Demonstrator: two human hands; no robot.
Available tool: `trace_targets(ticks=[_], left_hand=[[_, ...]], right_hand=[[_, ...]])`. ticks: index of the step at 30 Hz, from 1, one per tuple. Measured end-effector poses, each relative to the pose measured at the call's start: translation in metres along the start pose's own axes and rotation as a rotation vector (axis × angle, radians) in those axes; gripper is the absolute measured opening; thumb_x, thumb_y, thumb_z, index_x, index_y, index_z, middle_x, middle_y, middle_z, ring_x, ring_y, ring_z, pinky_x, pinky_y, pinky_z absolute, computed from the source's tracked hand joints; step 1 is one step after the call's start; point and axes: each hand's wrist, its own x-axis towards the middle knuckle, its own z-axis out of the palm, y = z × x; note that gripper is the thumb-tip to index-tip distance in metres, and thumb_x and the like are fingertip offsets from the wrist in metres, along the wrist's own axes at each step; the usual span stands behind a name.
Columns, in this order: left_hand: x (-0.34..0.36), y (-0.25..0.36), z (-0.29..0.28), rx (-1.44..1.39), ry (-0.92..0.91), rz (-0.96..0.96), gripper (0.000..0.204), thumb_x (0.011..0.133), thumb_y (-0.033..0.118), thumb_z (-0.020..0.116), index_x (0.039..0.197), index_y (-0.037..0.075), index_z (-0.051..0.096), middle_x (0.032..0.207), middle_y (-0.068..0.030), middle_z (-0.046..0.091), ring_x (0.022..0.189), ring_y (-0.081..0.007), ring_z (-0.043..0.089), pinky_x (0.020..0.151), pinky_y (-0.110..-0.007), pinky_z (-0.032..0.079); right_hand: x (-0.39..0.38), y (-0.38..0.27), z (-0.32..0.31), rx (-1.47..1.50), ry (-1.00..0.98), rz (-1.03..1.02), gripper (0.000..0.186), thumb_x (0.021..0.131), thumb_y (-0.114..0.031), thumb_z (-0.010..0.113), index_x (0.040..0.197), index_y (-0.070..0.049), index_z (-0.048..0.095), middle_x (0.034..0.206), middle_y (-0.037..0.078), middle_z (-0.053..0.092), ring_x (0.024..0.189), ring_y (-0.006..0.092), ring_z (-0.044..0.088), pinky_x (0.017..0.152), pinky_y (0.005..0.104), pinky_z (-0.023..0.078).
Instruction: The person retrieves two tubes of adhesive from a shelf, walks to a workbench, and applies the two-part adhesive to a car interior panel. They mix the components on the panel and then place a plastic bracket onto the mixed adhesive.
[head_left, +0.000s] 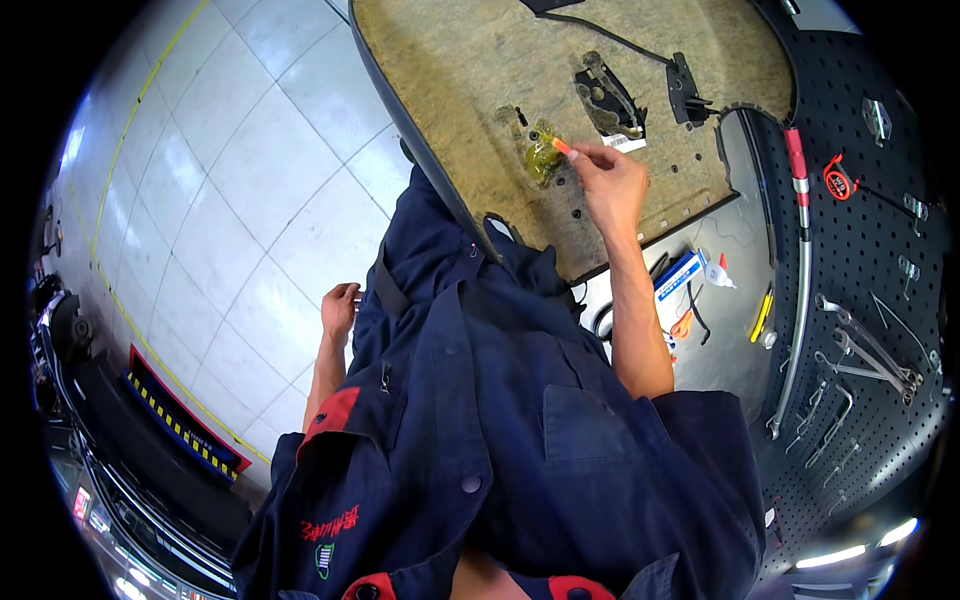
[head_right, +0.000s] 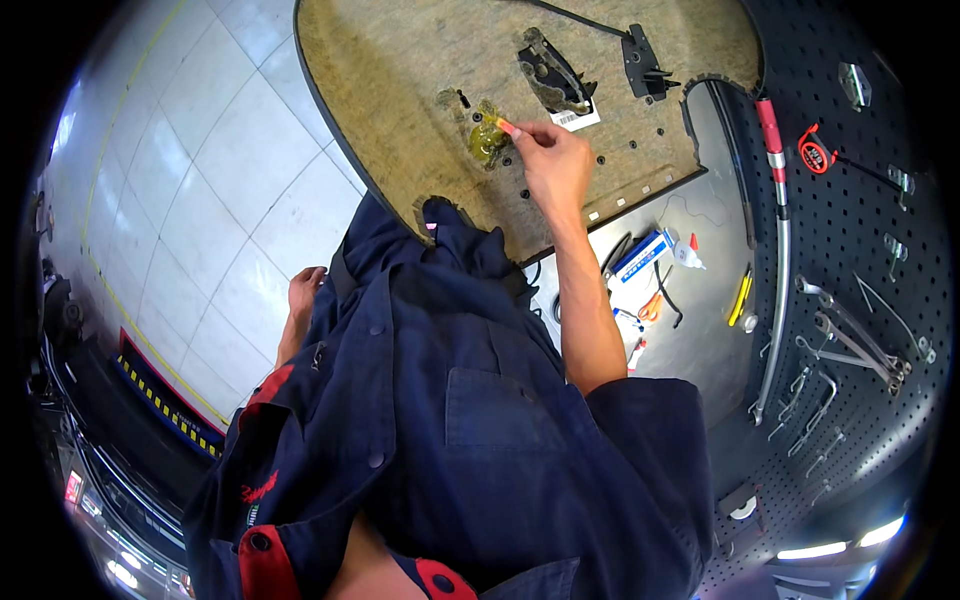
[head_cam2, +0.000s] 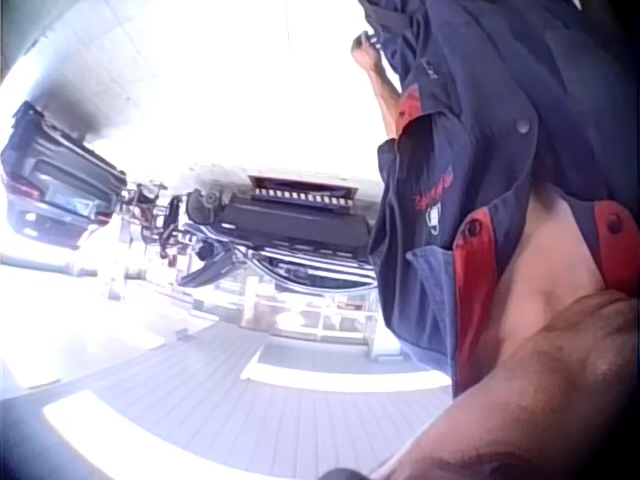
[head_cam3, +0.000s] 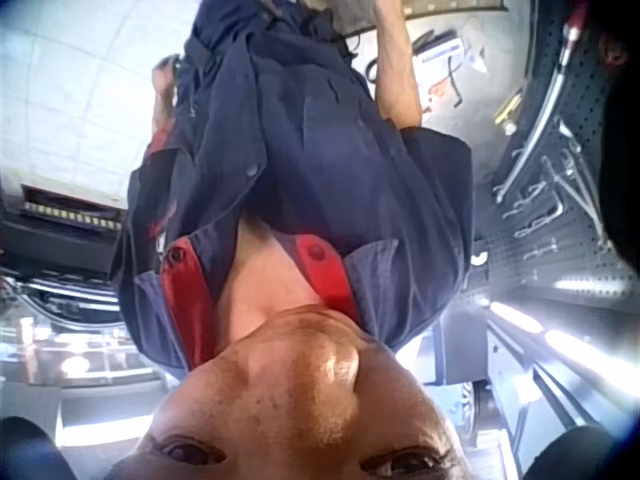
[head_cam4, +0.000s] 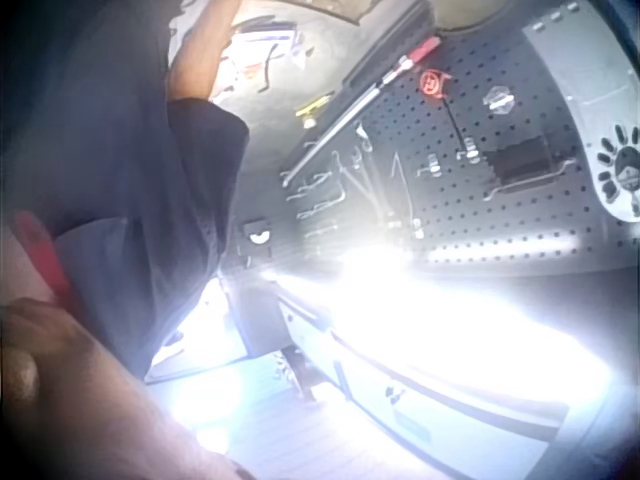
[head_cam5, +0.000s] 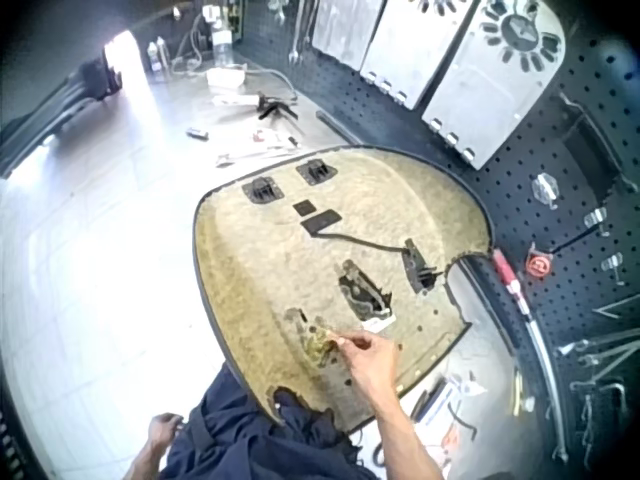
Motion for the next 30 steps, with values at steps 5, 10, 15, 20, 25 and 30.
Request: trace_targets(ticks=[5, 10, 15, 20, 25, 30], left_hand=[[0.007, -0.013, -0.002, 0.029, -0.017, 0.041, 0.028, 0.095, 0.023, 0.058, 0.105, -0.001, 0.069, 0.087, -0.0082, 0.07, 0.071, -0.0137, 0.061, 0.062, -0.026, 0.047], [0.009, -0.017, -0.003, 0.005, -0.025, 0.04, 0.028, 0.095, 0.023, 0.059, 0.107, -0.001, 0.068, 0.087, -0.0079, 0.07, 0.071, -0.0137, 0.062, 0.06, -0.026, 0.047], [0.014, -0.014, -0.004, -0.117, -0.029, -0.03, 0.028, 0.095, 0.023, 0.058, 0.107, -0.001, 0.068, 0.088, -0.0078, 0.07, 0.069, -0.014, 0.062, 0.059, -0.026, 0.048], [0.012, -0.01, -0.002, -0.07, -0.026, 0.009, 0.03, 0.095, 0.024, 0.059, 0.107, -0.001, 0.067, 0.087, -0.0078, 0.07, 0.071, -0.0145, 0.063, 0.063, -0.026, 0.05], [0.004, -0.004, 0.0, 0.081, -0.025, 0.035, 0.031, 0.095, 0.024, 0.059, 0.108, -0.002, 0.068, 0.088, -0.0088, 0.071, 0.073, -0.0148, 0.064, 0.067, -0.026, 0.049], [0.006, -0.003, -0.001, 0.013, -0.027, 0.009, 0.029, 0.096, 0.023, 0.057, 0.107, -0.001, 0.068, 0.088, -0.0089, 0.071, 0.073, -0.015, 0.063, 0.063, -0.026, 0.049]], right_hand=[[-0.016, 0.005, -0.003, 0.193, -0.009, 0.045, 0.017, 0.085, -0.011, 0.073, 0.097, 0.002, 0.074, 0.076, 0.003, 0.069, 0.063, 0.0066, 0.058, 0.058, 0.0225, 0.047], [-0.016, -0.01, -0.001, -0.104, -0.052, -0.131, 0.016, 0.084, -0.013, 0.072, 0.094, -0.002, 0.075, 0.077, 0.012, 0.072, 0.066, 0.0161, 0.067, 0.063, 0.0294, 0.052], [0.003, -0.01, -0.006, -0.188, 0.021, -0.264, 0.016, 0.084, -0.013, 0.072, 0.095, -0.002, 0.075, 0.077, 0.013, 0.072, 0.067, 0.0181, 0.068, 0.065, 0.0299, 0.052], [-0.007, 0.01, -0.011, -0.007, -0.071, 0.012, 0.018, 0.083, -0.012, 0.074, 0.096, 0.0, 0.075, 0.079, 0.01, 0.073, 0.066, 0.0138, 0.066, 0.063, 0.0302, 0.053], [-0.01, 0.01, -0.01, 0.212, -0.089, 0.155, 0.019, 0.082, -0.012, 0.075, 0.097, 0.001, 0.074, 0.079, 0.008, 0.072, 0.066, 0.0109, 0.064, 0.062, 0.0276, 0.051], [-0.023, 0.014, -0.005, 0.029, -0.101, 0.038, 0.016, 0.085, -0.011, 0.071, 0.097, 0.0, 0.074, 0.078, 0.008, 0.072, 0.068, 0.0104, 0.063, 0.062, 0.0267, 0.05]])
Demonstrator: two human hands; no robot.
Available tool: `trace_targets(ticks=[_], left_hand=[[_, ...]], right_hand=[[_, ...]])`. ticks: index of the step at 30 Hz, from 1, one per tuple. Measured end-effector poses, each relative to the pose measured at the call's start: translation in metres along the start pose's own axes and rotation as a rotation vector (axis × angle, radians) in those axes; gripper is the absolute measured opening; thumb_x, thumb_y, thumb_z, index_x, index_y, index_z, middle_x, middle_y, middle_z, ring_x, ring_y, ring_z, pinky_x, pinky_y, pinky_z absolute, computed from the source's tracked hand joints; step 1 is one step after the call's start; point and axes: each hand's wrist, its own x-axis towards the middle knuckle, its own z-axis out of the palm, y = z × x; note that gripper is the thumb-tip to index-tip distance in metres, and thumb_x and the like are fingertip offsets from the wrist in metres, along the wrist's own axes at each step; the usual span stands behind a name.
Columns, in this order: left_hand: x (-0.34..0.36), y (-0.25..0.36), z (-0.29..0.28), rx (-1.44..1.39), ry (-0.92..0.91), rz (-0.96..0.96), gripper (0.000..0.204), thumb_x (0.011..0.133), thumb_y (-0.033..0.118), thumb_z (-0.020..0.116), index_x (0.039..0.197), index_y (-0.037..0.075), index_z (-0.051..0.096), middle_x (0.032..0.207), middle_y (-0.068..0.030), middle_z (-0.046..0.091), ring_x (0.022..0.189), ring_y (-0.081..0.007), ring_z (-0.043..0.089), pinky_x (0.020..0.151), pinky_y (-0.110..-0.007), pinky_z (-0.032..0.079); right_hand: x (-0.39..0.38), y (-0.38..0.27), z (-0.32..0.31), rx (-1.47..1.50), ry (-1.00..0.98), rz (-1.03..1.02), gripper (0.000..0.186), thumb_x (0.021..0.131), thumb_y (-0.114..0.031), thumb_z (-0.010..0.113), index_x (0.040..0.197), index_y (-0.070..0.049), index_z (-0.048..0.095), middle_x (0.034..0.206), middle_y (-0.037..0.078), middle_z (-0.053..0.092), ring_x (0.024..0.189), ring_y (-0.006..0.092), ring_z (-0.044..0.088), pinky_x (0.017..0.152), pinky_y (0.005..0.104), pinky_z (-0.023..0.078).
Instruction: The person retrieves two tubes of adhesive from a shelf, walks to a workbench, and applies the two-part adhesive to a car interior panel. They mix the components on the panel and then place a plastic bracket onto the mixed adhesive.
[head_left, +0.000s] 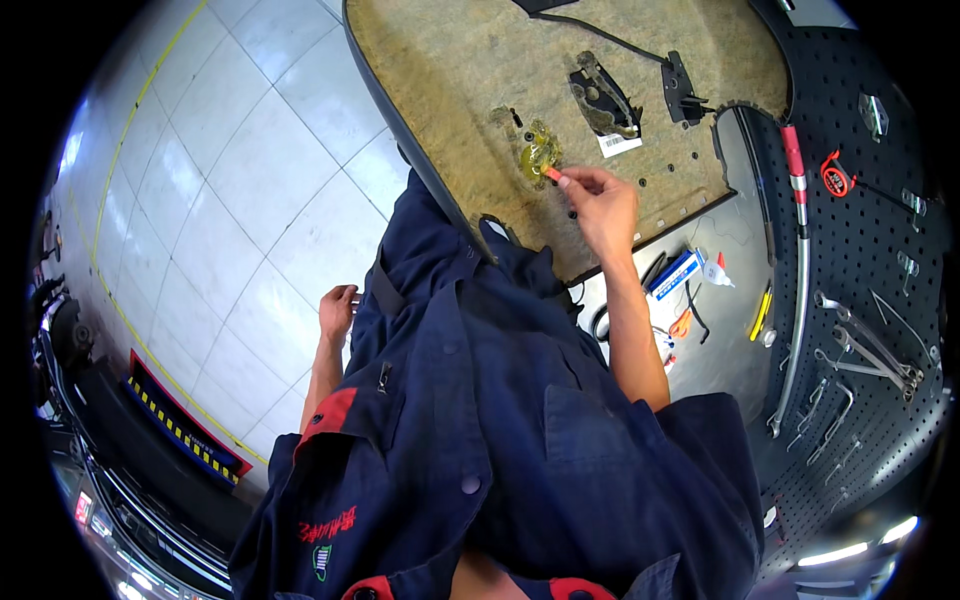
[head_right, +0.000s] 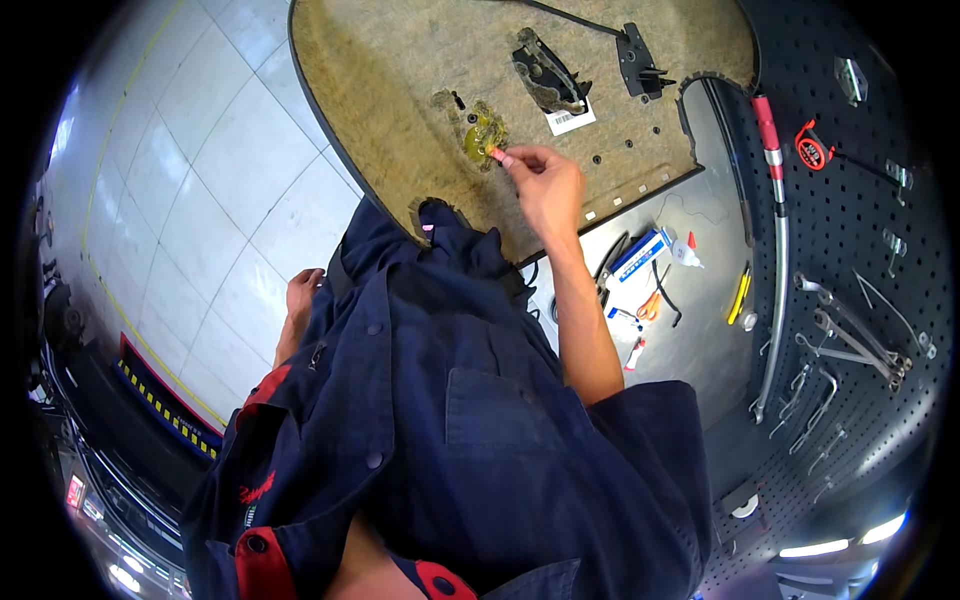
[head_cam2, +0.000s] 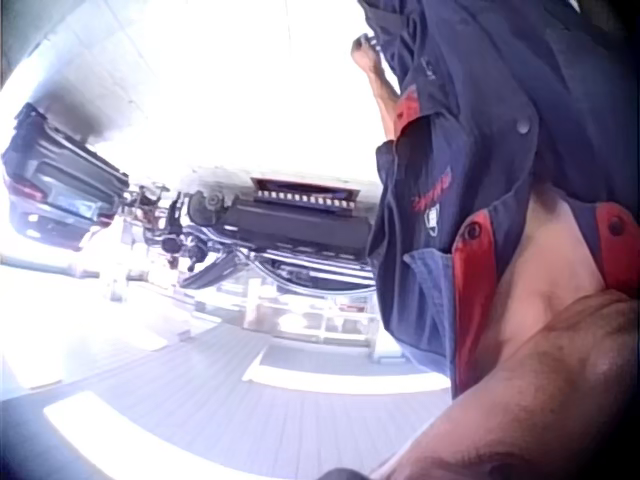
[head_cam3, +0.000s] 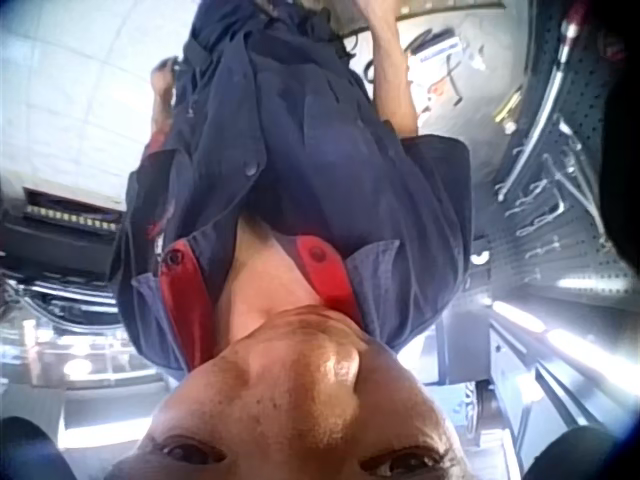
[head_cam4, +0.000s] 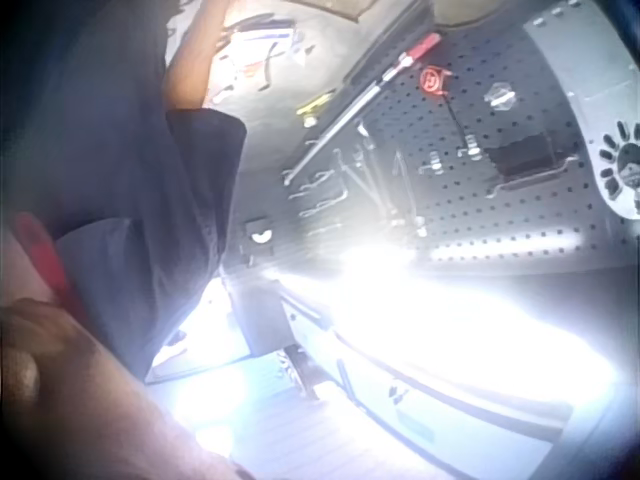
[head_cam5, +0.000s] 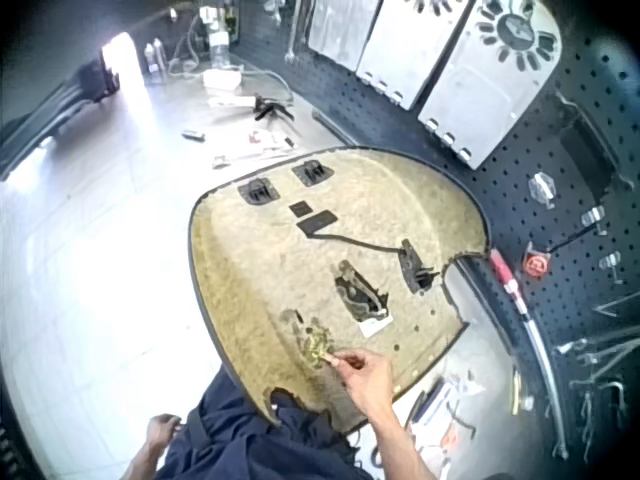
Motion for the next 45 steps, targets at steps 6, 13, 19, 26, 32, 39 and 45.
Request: trace_targets(ticks=[6, 13, 19, 26, 32, 39, 45], left_hand=[[0.003, -0.002, -0.001, -0.08, -0.02, 0.002, 0.027, 0.096, 0.022, 0.057, 0.106, -0.001, 0.068, 0.087, -0.0077, 0.07, 0.07, -0.0133, 0.062, 0.059, -0.026, 0.047], [0.0, -0.001, 0.004, -0.031, -0.013, 0.013, 0.029, 0.095, 0.023, 0.058, 0.108, -0.002, 0.068, 0.087, -0.0069, 0.07, 0.071, -0.0131, 0.061, 0.06, -0.025, 0.046], [0.008, -0.026, 0.006, 0.048, 0.028, 0.038, 0.03, 0.094, 0.026, 0.06, 0.107, 0.001, 0.071, 0.088, -0.0073, 0.071, 0.073, -0.0143, 0.061, 0.065, -0.026, 0.047], [0.002, -0.017, 0.006, -0.039, 0.017, 0.017, 0.03, 0.095, 0.026, 0.059, 0.106, 0.0, 0.07, 0.088, -0.0067, 0.071, 0.071, -0.0132, 0.06, 0.06, -0.026, 0.046], [-0.007, -0.009, 0.006, -0.069, 0.033, -0.007, 0.029, 0.094, 0.025, 0.06, 0.106, 0.001, 0.069, 0.087, -0.006, 0.07, 0.07, -0.0124, 0.059, 0.059, -0.026, 0.045], [-0.002, -0.032, 0.008, -0.074, 0.047, -0.025, 0.028, 0.093, 0.026, 0.061, 0.102, 0.001, 0.071, 0.086, -0.0055, 0.07, 0.066, -0.0111, 0.058, 0.057, -0.025, 0.044], [0.0, -0.019, 0.004, -0.078, 0.026, -0.03, 0.027, 0.095, 0.024, 0.06, 0.105, 0.0, 0.069, 0.086, -0.0066, 0.069, 0.067, -0.0127, 0.06, 0.057, -0.025, 0.048]], right_hand=[[0.004, -0.019, -0.002, -0.053, 0.105, -0.159, 0.015, 0.086, -0.011, 0.071, 0.098, -0.002, 0.074, 0.078, 0.008, 0.072, 0.068, 0.0108, 0.064, 0.063, 0.027, 0.05], [0.005, 0.0, 0.003, 0.0, 0.015, -0.114, 0.015, 0.086, -0.01, 0.071, 0.097, -0.001, 0.074, 0.078, 0.008, 0.072, 0.068, 0.0107, 0.064, 0.062, 0.0267, 0.05], [0.006, -0.016, 0.004, -0.085, -0.097, -0.135, 0.014, 0.085, -0.008, 0.07, 0.098, -0.002, 0.074, 0.08, 0.009, 0.073, 0.067, 0.014, 0.065, 0.062, 0.0291, 0.05], [0.037, -0.062, 0.006, -0.521, -0.181, -0.698, 0.012, 0.08, -0.003, 0.064, 0.09, -0.005, 0.071, 0.085, 0.014, 0.068, 0.083, 0.034, 0.065, 0.073, 0.0415, 0.051], [0.06, -0.089, 0.022, -0.491, -0.148, -0.904, 0.015, 0.08, -0.005, 0.066, 0.095, -0.005, 0.069, 0.087, 0.012, 0.068, 0.084, 0.0322, 0.065, 0.072, 0.0394, 0.052], [0.045, -0.053, 0.035, -0.514, -0.034, -1.13, 0.02, 0.077, -0.002, 0.068, 0.096, -0.007, 0.07, 0.093, 0.007, 0.069, 0.084, 0.0257, 0.066, 0.069, 0.035, 0.054], [0.037, -0.038, 0.029, -0.558, -0.037, -1.236, 0.022, 0.074, 0.0, 0.069, 0.096, -0.004, 0.069, 0.095, 0.007, 0.068, 0.083, 0.0245, 0.066, 0.068, 0.0344, 0.053]])
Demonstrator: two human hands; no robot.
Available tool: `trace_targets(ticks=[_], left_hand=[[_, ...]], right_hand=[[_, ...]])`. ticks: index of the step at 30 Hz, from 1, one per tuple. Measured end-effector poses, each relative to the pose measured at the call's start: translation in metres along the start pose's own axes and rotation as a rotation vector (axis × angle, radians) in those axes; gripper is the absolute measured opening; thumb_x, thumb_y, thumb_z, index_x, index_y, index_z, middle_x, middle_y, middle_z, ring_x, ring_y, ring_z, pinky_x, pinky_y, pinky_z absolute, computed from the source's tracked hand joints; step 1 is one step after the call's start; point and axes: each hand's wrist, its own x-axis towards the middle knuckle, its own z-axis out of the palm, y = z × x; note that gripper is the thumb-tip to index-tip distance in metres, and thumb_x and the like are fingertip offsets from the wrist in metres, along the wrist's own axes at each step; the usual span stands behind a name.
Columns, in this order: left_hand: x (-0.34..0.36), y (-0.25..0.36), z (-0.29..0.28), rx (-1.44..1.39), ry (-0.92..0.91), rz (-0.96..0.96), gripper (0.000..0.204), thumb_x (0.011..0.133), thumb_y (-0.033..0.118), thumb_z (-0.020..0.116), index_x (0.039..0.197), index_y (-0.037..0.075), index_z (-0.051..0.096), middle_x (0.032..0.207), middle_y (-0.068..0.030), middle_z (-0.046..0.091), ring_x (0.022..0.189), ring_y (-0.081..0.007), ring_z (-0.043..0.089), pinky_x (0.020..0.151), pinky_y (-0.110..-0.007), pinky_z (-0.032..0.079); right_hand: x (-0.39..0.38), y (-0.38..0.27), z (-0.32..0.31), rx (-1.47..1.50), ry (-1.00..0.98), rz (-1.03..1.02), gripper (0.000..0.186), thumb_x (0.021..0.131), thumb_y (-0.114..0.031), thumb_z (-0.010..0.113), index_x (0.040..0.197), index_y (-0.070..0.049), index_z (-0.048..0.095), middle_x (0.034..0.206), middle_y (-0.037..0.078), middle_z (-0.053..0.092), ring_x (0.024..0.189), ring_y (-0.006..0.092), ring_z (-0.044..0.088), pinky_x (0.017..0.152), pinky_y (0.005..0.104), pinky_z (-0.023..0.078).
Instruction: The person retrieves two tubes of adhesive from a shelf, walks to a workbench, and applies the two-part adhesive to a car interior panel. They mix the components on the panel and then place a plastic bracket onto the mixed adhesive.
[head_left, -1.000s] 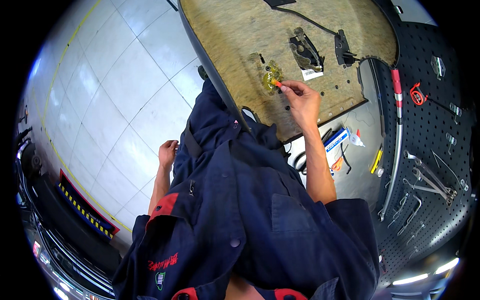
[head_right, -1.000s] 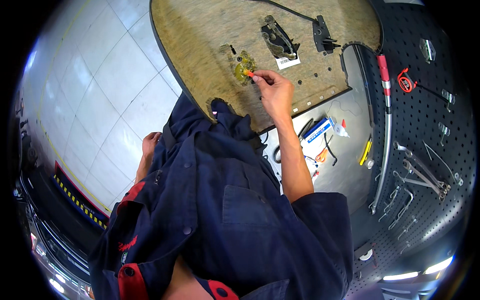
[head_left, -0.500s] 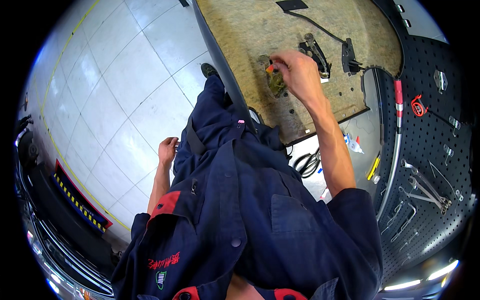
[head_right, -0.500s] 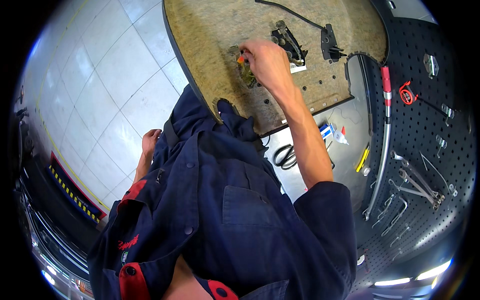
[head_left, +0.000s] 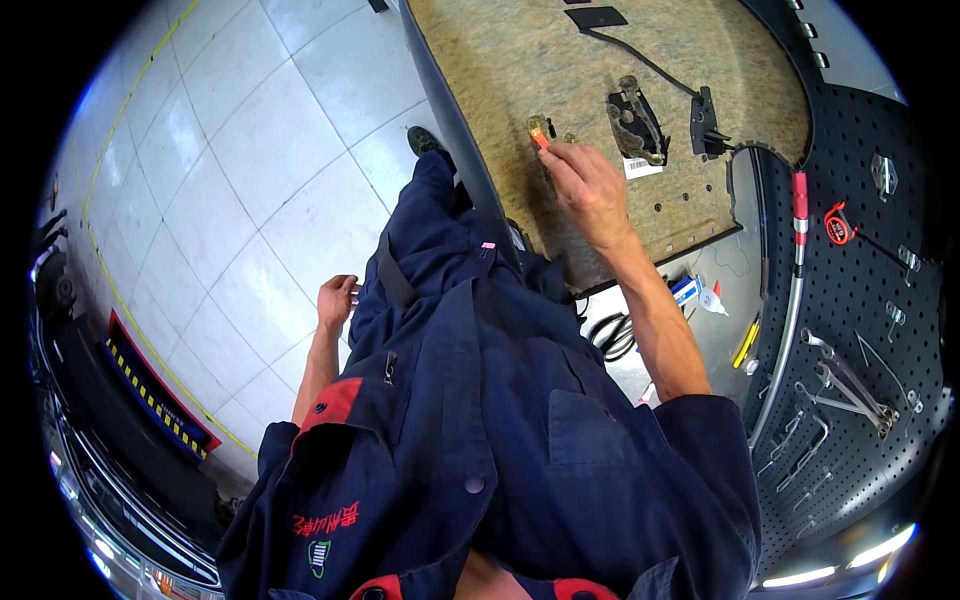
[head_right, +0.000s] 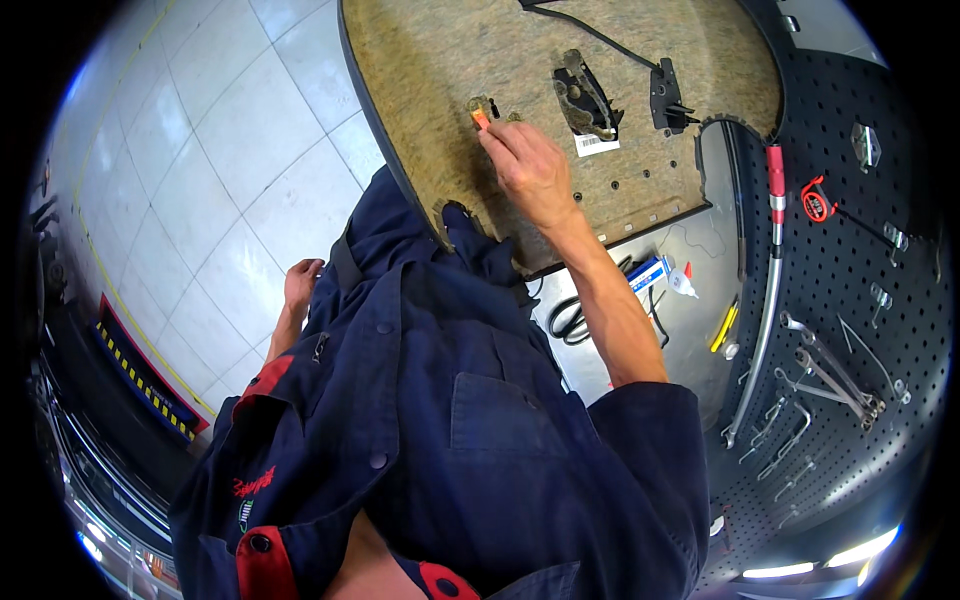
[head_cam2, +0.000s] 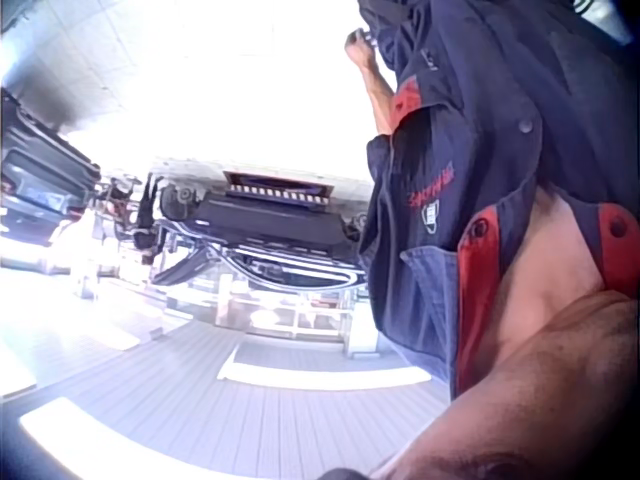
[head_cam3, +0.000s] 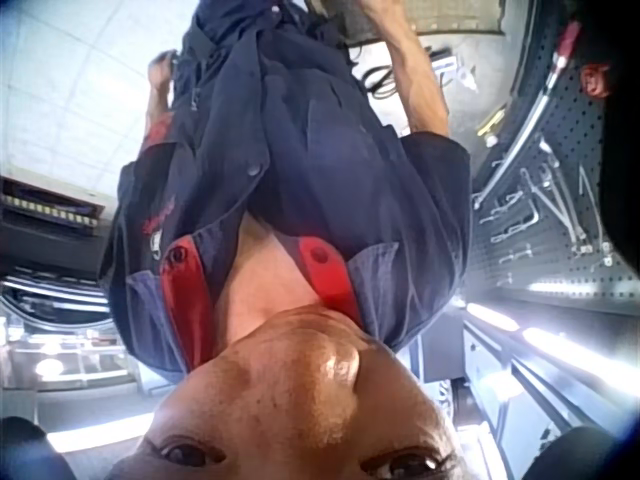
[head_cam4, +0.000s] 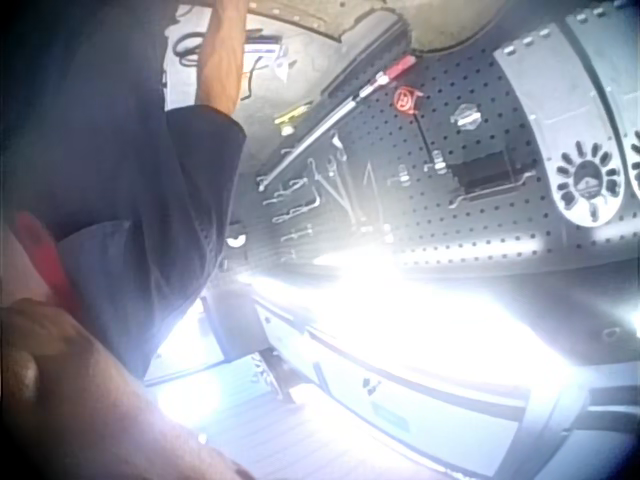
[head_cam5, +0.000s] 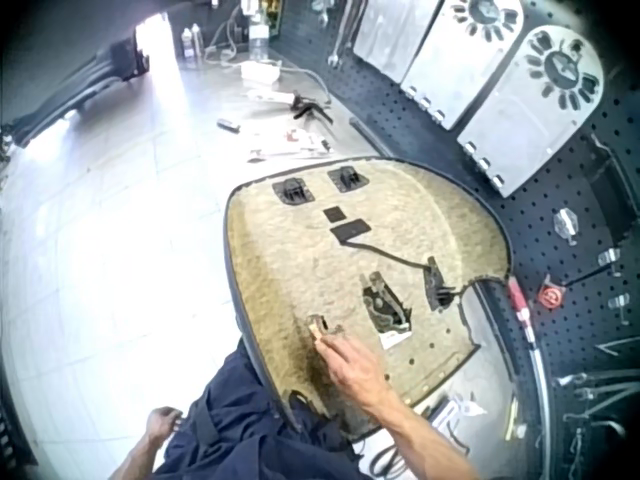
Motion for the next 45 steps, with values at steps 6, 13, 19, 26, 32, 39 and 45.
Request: trace_targets(ticks=[6, 13, 19, 26, 32, 39, 45], left_hand=[[0.01, 0.005, -0.002, -0.148, -0.037, -0.044, 0.026, 0.096, 0.023, 0.058, 0.105, 0.001, 0.068, 0.086, -0.0069, 0.069, 0.069, -0.0134, 0.062, 0.058, -0.026, 0.05], [0.004, -0.003, 0.0, -0.067, -0.006, -0.026, 0.029, 0.095, 0.024, 0.058, 0.107, 0.0, 0.068, 0.087, -0.0082, 0.07, 0.069, -0.0133, 0.061, 0.059, -0.026, 0.049], [-0.003, -0.005, -0.001, 0.055, 0.02, 0.024, 0.029, 0.094, 0.024, 0.059, 0.106, 0.0, 0.069, 0.088, -0.0078, 0.07, 0.067, -0.0127, 0.059, 0.058, -0.026, 0.048], [0.004, -0.001, -0.001, -0.078, -0.002, -0.045, 0.028, 0.096, 0.023, 0.058, 0.108, 0.0, 0.067, 0.088, -0.0077, 0.07, 0.07, -0.0138, 0.06, 0.06, -0.027, 0.049], [0.001, 0.001, 0.002, -0.077, 0.005, -0.028, 0.029, 0.095, 0.025, 0.059, 0.108, 0.0, 0.068, 0.089, -0.0076, 0.07, 0.073, -0.0147, 0.062, 0.062, -0.028, 0.049], [0.007, -0.012, 0.007, 0.174, 0.014, 0.008, 0.034, 0.093, 0.028, 0.061, 0.105, -0.002, 0.071, 0.089, -0.0072, 0.072, 0.073, -0.0152, 0.062, 0.066, -0.029, 0.047], [0.002, 0.018, 0.004, 0.005, -0.031, 0.03, 0.032, 0.094, 0.026, 0.059, 0.108, -0.002, 0.069, 0.088, -0.0086, 0.072, 0.07, -0.0149, 0.063, 0.059, -0.027, 0.047]], right_hand=[[0.014, 0.002, 0.001, -0.023, 0.002, 0.006, 0.022, 0.074, -0.002, 0.067, 0.096, -0.004, 0.068, 0.095, 0.006, 0.067, 0.083, 0.0235, 0.065, 0.066, 0.0347, 0.053], [0.026, -0.008, -0.015, 0.217, -0.043, 0.358, 0.017, 0.077, -0.008, 0.071, 0.093, -0.005, 0.072, 0.087, 0.008, 0.07, 0.075, 0.0236, 0.066, 0.065, 0.0324, 0.053], [0.046, 0.014, -0.008, 0.369, -0.131, 0.79, 0.014, 0.078, -0.015, 0.075, 0.09, -0.007, 0.077, 0.074, 0.01, 0.072, 0.064, 0.0186, 0.068, 0.062, 0.0295, 0.052], [0.059, 0.037, -0.017, 0.304, -0.317, 0.704, 0.014, 0.08, -0.017, 0.075, 0.092, -0.009, 0.077, 0.077, 0.011, 0.072, 0.07, 0.0206, 0.068, 0.066, 0.0328, 0.052], [0.046, 0.024, -0.046, 0.285, -0.34, 0.7, 0.014, 0.081, -0.014, 0.073, 0.093, -0.007, 0.074, 0.082, 0.01, 0.071, 0.074, 0.0226, 0.067, 0.068, 0.033, 0.051], [0.011, 0.035, -0.061, 0.183, -0.371, 0.581, 0.011, 0.083, -0.01, 0.07, 0.093, -0.005, 0.071, 0.084, 0.008, 0.069, 0.075, 0.0224, 0.065, 0.067, 0.0314, 0.048], [0.001, 0.039, -0.042, 0.368, -0.393, 0.892, 0.014, 0.083, -0.014, 0.073, 0.095, -0.006, 0.075, 0.083, 0.01, 0.074, 0.073, 0.0182, 0.069, 0.067, 0.032, 0.051]])
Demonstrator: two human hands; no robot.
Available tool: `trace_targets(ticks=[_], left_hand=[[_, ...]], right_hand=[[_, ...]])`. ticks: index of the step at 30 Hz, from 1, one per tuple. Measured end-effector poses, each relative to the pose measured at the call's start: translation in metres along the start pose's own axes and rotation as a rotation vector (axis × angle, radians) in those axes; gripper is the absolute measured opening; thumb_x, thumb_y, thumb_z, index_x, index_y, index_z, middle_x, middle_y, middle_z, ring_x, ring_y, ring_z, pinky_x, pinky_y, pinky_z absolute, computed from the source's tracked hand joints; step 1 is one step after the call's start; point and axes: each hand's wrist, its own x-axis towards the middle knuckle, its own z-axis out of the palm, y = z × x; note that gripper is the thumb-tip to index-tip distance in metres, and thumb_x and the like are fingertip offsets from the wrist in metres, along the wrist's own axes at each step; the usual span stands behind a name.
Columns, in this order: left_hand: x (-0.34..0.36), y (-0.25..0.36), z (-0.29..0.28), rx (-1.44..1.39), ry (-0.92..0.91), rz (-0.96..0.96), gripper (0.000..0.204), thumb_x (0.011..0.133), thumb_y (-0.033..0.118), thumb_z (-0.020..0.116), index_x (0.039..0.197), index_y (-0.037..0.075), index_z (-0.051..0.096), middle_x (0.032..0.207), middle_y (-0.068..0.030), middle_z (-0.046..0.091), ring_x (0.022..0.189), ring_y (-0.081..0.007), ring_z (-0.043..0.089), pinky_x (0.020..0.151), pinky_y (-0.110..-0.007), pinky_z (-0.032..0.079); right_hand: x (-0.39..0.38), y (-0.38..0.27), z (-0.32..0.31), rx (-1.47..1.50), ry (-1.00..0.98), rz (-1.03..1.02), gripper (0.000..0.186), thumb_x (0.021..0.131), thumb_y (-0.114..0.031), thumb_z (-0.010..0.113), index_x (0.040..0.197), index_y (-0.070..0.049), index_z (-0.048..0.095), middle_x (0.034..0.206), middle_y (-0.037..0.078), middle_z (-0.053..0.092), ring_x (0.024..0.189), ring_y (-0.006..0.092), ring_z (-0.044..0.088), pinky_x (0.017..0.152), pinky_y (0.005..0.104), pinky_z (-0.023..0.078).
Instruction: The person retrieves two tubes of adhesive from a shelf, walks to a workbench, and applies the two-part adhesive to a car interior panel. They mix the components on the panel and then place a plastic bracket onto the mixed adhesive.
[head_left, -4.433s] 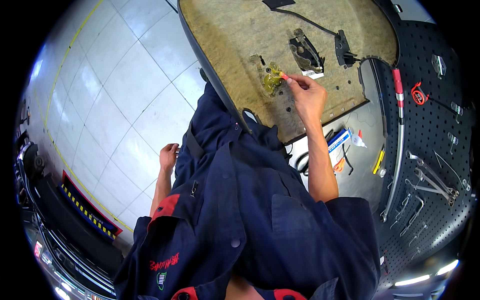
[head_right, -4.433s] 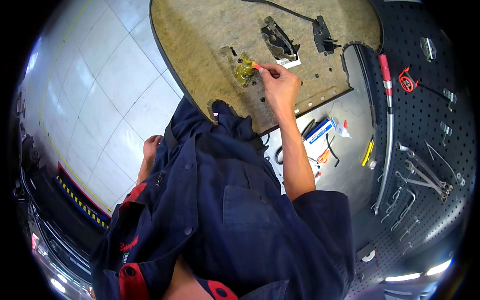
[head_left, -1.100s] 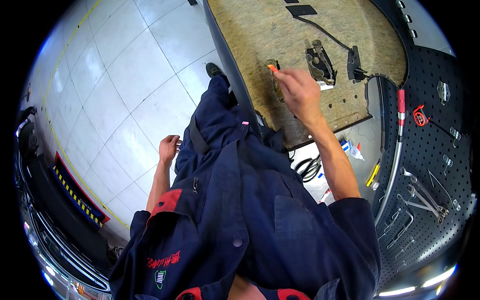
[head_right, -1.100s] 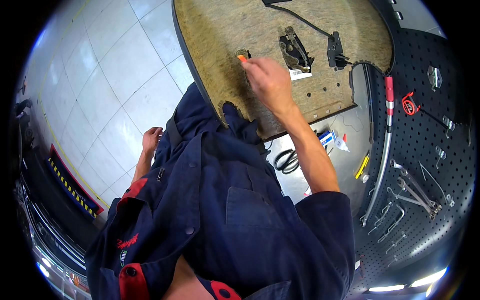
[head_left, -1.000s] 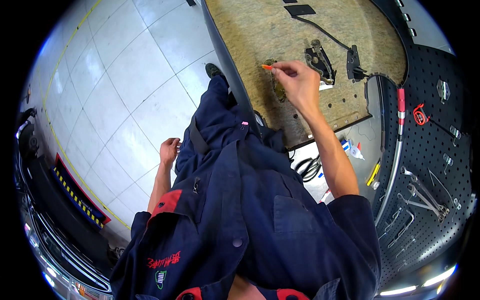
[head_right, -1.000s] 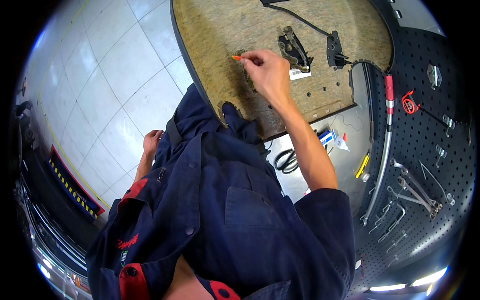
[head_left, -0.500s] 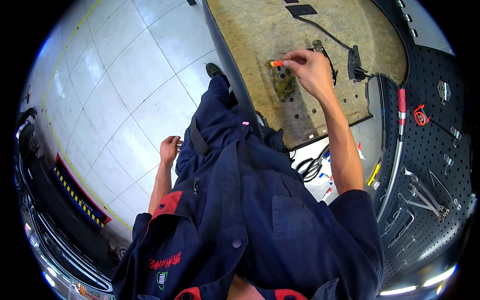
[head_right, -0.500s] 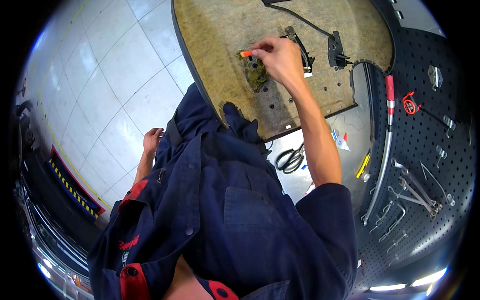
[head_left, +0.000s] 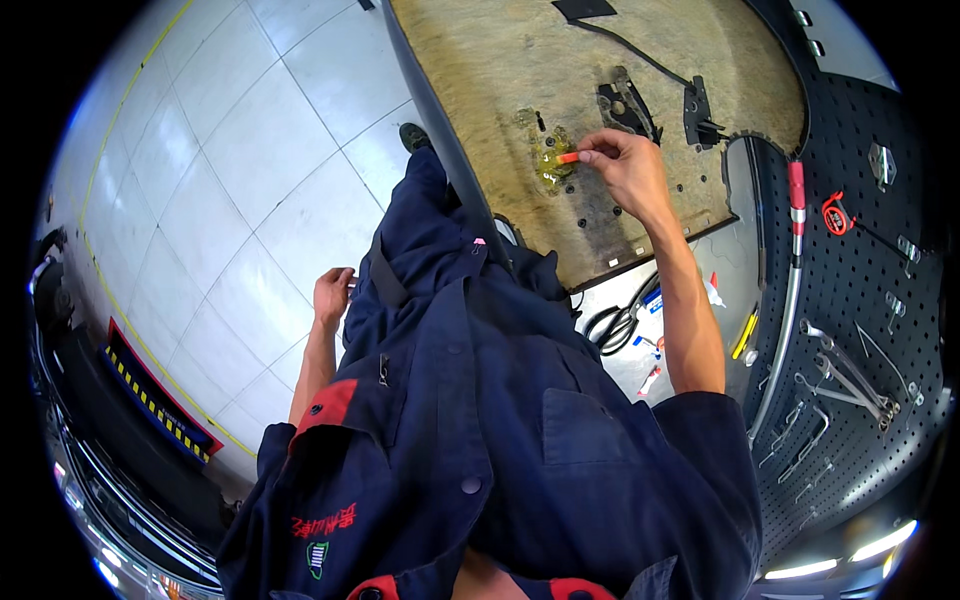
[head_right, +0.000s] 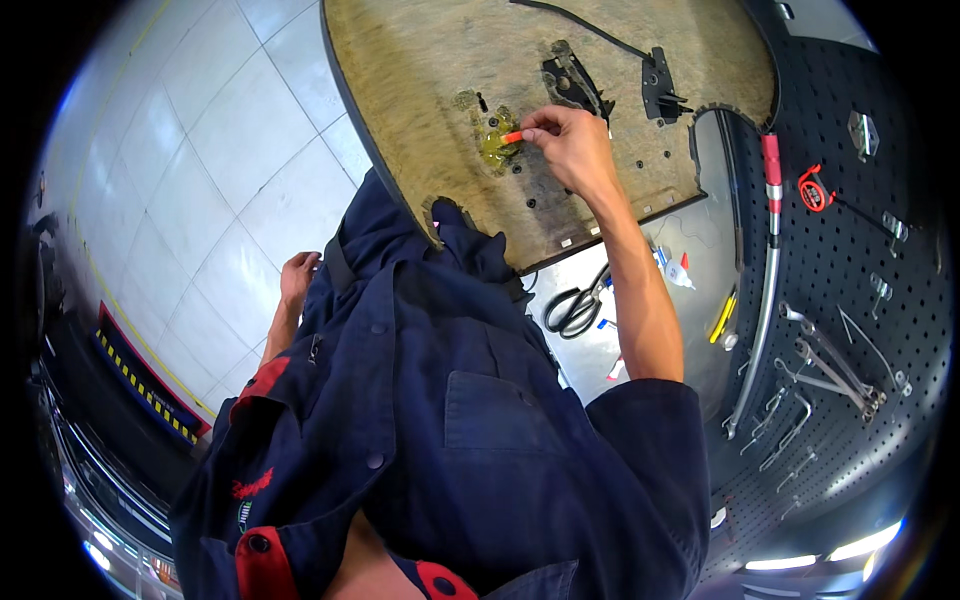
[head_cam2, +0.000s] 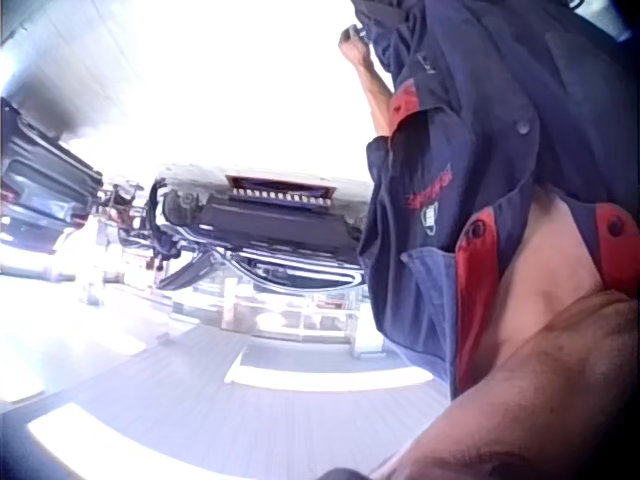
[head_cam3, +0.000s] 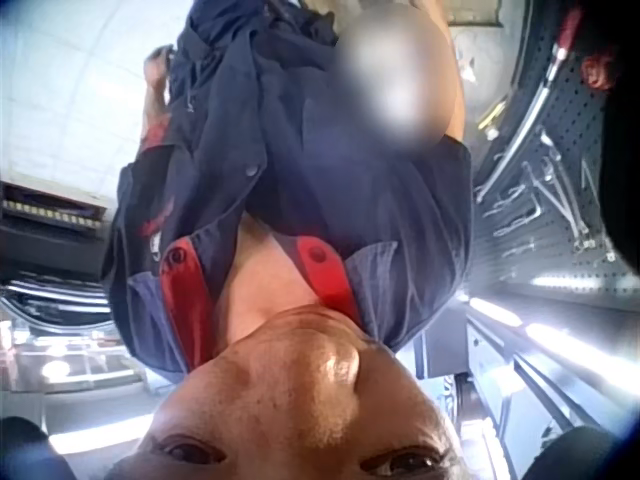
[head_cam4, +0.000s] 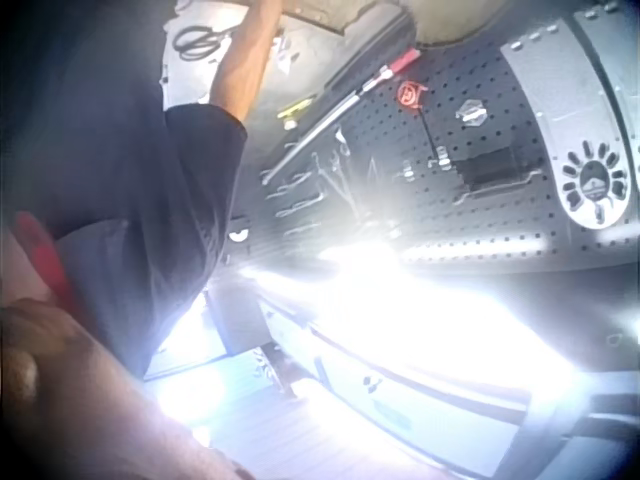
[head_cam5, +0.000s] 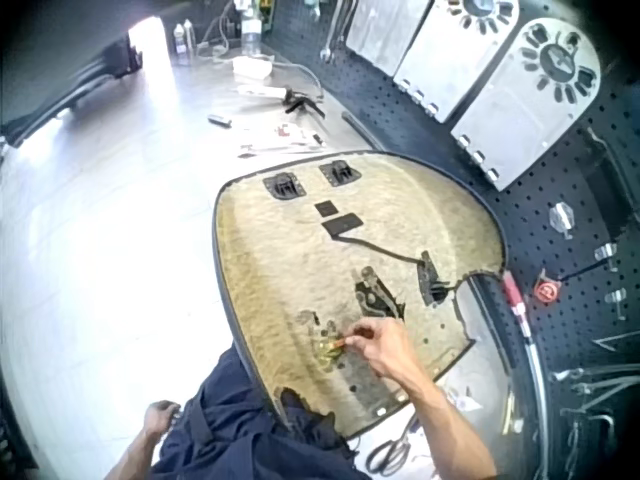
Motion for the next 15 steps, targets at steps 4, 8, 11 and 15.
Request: trace_targets(ticks=[4, 8, 11, 15], left_hand=[[0.008, -0.011, 0.001, -0.082, 0.004, -0.004, 0.031, 0.094, 0.024, 0.058, 0.108, -0.002, 0.068, 0.087, -0.0089, 0.072, 0.069, -0.0148, 0.063, 0.057, -0.027, 0.047], [0.006, -0.015, 0.002, 0.013, 0.019, 0.002, 0.03, 0.094, 0.024, 0.058, 0.107, -0.001, 0.069, 0.088, -0.0088, 0.072, 0.07, -0.0146, 0.062, 0.057, -0.027, 0.047], [0.01, -0.03, 0.0, 0.055, 0.012, 0.011, 0.029, 0.093, 0.024, 0.059, 0.106, 0.0, 0.069, 0.089, -0.0086, 0.071, 0.07, -0.0143, 0.061, 0.058, -0.027, 0.047], [0.007, -0.03, -0.001, 0.033, 0.013, -0.028, 0.028, 0.094, 0.024, 0.059, 0.106, 0.0, 0.069, 0.088, -0.0076, 0.071, 0.071, -0.0137, 0.061, 0.06, -0.027, 0.049]], right_hand=[[-0.002, 0.006, 0.009, 0.031, 0.004, 0.029, 0.015, 0.082, -0.014, 0.075, 0.094, -0.006, 0.075, 0.082, 0.01, 0.074, 0.072, 0.016, 0.068, 0.067, 0.0304, 0.05], [-0.007, 0.004, 0.019, 0.036, 0.001, 0.076, 0.014, 0.082, -0.012, 0.075, 0.094, -0.003, 0.075, 0.081, 0.007, 0.074, 0.071, 0.0109, 0.065, 0.067, 0.0273, 0.05], [-0.008, -0.006, 0.023, 0.057, 0.032, 0.072, 0.014, 0.083, -0.011, 0.076, 0.093, -0.002, 0.074, 0.079, 0.006, 0.073, 0.071, 0.0083, 0.063, 0.066, 0.026, 0.049], [-0.006, -0.025, 0.024, -0.002, 0.077, -0.045, 0.012, 0.082, -0.008, 0.074, 0.093, -0.003, 0.074, 0.08, 0.005, 0.071, 0.071, 0.0124, 0.064, 0.065, 0.0278, 0.049]])
